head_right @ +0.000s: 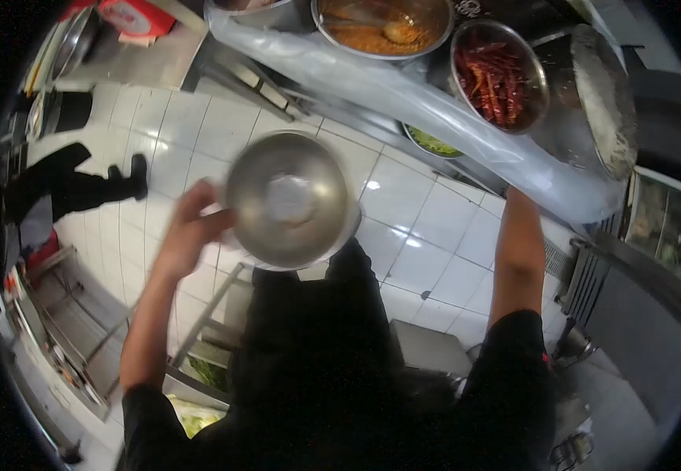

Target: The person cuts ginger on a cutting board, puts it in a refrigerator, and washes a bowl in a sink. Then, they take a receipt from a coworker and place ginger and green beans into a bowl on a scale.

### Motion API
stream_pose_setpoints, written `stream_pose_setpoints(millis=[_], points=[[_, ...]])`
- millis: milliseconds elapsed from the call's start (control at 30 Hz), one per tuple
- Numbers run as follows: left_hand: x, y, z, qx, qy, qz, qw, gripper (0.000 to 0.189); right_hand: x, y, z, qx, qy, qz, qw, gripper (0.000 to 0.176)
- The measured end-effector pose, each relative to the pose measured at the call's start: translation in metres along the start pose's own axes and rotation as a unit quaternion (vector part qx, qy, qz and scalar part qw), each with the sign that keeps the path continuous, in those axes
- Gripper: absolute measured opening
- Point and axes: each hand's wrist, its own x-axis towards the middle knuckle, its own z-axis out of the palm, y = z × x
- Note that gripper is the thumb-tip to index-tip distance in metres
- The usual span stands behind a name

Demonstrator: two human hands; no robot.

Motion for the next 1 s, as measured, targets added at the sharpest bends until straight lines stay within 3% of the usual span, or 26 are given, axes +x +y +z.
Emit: stream_pose_setpoints(millis=[200, 467, 700, 800, 1000], points=[[0.070, -0.041, 0.153, 0.000, -0.104, 0.046, 0.994, 0.017, 0.002, 0.024, 0.009, 0.012, -0.004, -0.019, 1.000, 0.056], [0.130, -0.058, 0.265, 0.009, -0.037, 0.162, 0.986, 0.015, 0.011, 0.037, 0.020, 0.041, 0.009, -0.029, 0.999, 0.053], [0.149, -0.056, 0.316, 0.096, 0.065, 0.206, 0.972, 0.010, 0.007, 0.057, 0.022, 0.058, 0.015, -0.018, 0.998, 0.051], [0.157, -0.053, 0.317, 0.125, -0.039, 0.141, 0.981, 0.034, 0.005, 0.059, 0.026, 0.056, 0.014, -0.009, 0.998, 0.050], [0.155, -0.049, 0.335, 0.102, -0.022, 0.112, 0.988, 0.038, 0.001, 0.055, 0.028, 0.058, 0.021, 0.005, 0.998, 0.048]])
